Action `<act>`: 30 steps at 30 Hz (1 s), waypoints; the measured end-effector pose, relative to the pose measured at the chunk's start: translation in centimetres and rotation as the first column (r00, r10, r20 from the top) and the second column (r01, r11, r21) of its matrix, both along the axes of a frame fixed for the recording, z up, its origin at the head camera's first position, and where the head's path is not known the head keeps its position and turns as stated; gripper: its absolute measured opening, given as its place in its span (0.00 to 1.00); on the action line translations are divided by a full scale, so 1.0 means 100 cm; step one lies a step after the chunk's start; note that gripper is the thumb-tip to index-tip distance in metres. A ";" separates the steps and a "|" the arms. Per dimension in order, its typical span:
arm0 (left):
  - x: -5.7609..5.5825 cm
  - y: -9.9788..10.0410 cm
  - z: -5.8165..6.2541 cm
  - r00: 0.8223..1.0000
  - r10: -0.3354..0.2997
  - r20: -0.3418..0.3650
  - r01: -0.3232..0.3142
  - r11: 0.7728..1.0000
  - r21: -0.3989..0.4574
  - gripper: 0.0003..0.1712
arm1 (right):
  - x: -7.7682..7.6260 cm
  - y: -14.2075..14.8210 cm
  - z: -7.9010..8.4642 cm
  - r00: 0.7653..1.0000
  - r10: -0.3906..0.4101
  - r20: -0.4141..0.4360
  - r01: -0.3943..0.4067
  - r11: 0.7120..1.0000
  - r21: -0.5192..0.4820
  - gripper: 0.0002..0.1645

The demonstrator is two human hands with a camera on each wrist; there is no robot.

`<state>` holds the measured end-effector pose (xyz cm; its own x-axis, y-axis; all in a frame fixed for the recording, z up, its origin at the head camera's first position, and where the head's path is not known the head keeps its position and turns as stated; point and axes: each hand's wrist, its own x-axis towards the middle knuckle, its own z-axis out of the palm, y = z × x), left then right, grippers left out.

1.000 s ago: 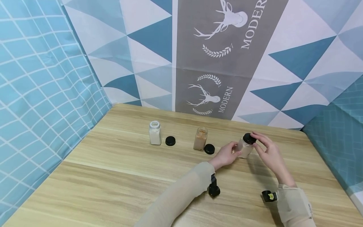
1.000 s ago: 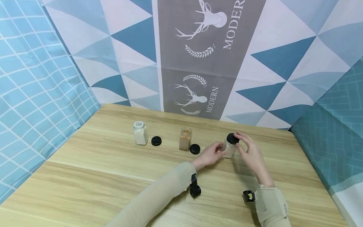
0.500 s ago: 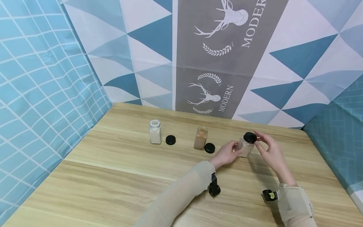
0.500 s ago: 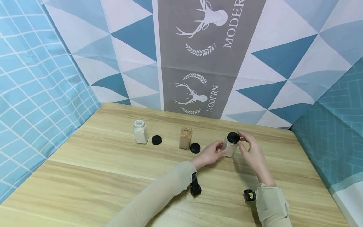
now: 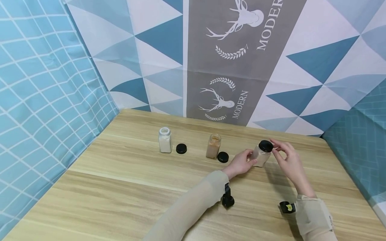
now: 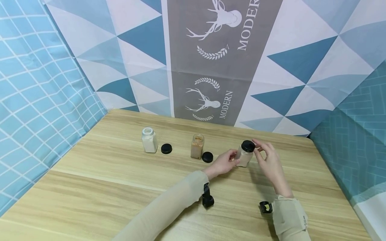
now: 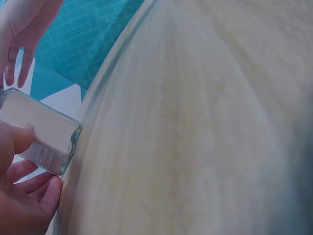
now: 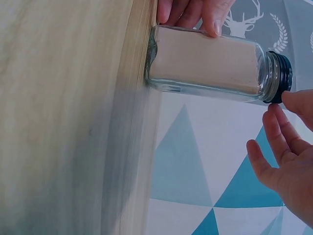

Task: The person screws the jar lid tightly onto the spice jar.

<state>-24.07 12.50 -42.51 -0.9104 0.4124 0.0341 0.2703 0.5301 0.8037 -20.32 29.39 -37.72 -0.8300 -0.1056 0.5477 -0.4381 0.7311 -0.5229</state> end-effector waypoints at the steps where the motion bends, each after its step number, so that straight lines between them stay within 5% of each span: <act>1: 0.000 0.000 0.000 1.000 0.001 0.001 -0.001 1.000 0.002 0.25 | 0.000 0.000 0.000 1.000 -0.005 0.000 0.005 1.000 0.002 0.21; 6: 0.000 0.000 0.000 1.000 0.003 0.013 -0.003 1.000 0.006 0.25 | -0.001 -0.001 -0.003 1.000 -0.009 -0.021 0.009 1.000 0.010 0.25; 16: 0.001 0.000 0.002 1.000 0.011 0.027 -0.011 1.000 0.008 0.25 | -0.004 -0.002 -0.002 0.991 0.133 0.001 -0.132 0.989 -0.058 0.30; 30: 0.000 -0.002 0.003 0.999 -0.001 0.040 0.000 1.000 0.018 0.25 | -0.002 -0.005 0.000 0.996 0.079 -0.040 -0.080 0.997 -0.021 0.25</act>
